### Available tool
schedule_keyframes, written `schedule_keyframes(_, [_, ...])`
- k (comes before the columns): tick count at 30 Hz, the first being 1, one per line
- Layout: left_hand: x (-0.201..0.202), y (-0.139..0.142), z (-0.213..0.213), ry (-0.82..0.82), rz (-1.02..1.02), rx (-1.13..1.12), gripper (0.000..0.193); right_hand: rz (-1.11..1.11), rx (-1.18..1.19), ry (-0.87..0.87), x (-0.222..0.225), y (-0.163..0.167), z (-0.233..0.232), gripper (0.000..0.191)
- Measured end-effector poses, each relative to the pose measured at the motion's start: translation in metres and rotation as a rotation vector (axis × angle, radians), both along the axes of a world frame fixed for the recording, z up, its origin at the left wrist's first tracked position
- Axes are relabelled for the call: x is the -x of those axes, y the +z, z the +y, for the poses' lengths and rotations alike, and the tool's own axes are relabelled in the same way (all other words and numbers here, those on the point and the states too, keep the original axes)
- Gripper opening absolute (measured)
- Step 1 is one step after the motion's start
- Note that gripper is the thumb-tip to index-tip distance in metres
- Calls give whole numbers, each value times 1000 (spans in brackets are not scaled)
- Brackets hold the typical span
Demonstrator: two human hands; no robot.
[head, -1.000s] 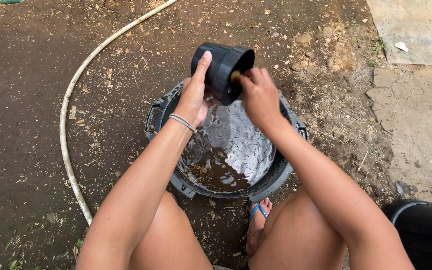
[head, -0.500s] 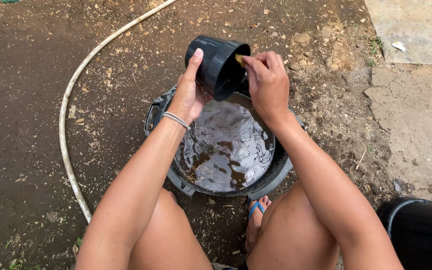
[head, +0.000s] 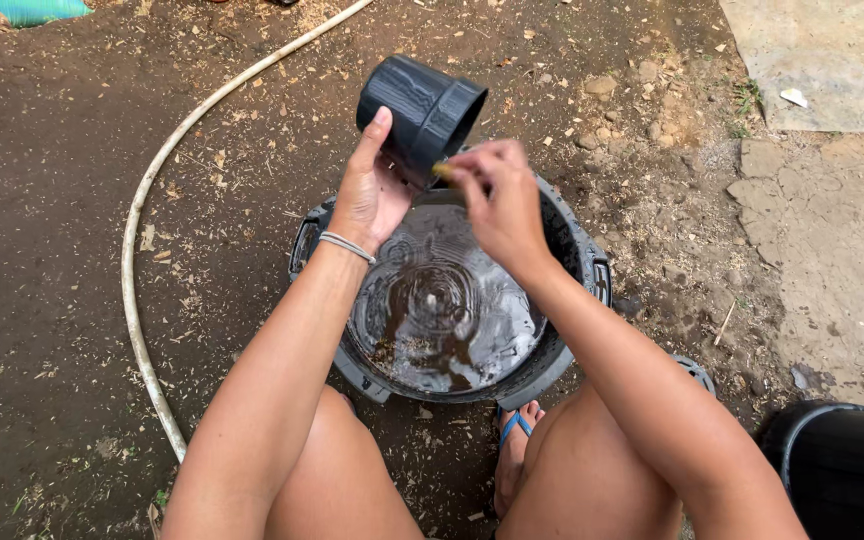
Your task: The person sits on the ground and washes multiple small black plastic plant pots in a large basin of water. They scrub each pot with a yellow sponge, rinse it, and place it on a growing stack beside the basin.
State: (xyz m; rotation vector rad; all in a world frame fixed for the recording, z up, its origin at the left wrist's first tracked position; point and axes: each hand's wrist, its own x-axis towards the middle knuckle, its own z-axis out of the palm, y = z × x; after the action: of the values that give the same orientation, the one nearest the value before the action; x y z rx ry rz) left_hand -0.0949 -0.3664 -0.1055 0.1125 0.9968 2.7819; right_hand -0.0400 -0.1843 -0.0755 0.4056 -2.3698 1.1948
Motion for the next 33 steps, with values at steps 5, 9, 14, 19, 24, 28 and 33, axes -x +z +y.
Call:
schedule_keyframes(5, [-3,-1,-4,-110,42,4,62,190,-13,-86,11,18,35,12])
schedule_keyframes(9, [-8,8,0,-186,128,-89,65,100,-49,-16,11,16,38,13])
schedule_keyframes(14, [-7,17,10,-62,-9,-129,77,234,-169,77,4,15,27,13])
schedule_keyframes(19, [-3,11,21,-57,-38,-91,67,495,-387,-77,10,22,26,17])
schedule_keyframes(24, [1,2,29,2,-22,-101,54,438,-522,-44,22,-1,16,30])
schedule_keyframes(28, [4,-9,30,147,-19,-97,47,15,-313,5,28,-33,-6,25])
schedule_keyframes(33, [12,-24,23,388,25,122,56,-625,651,366,38,-38,-14,18])
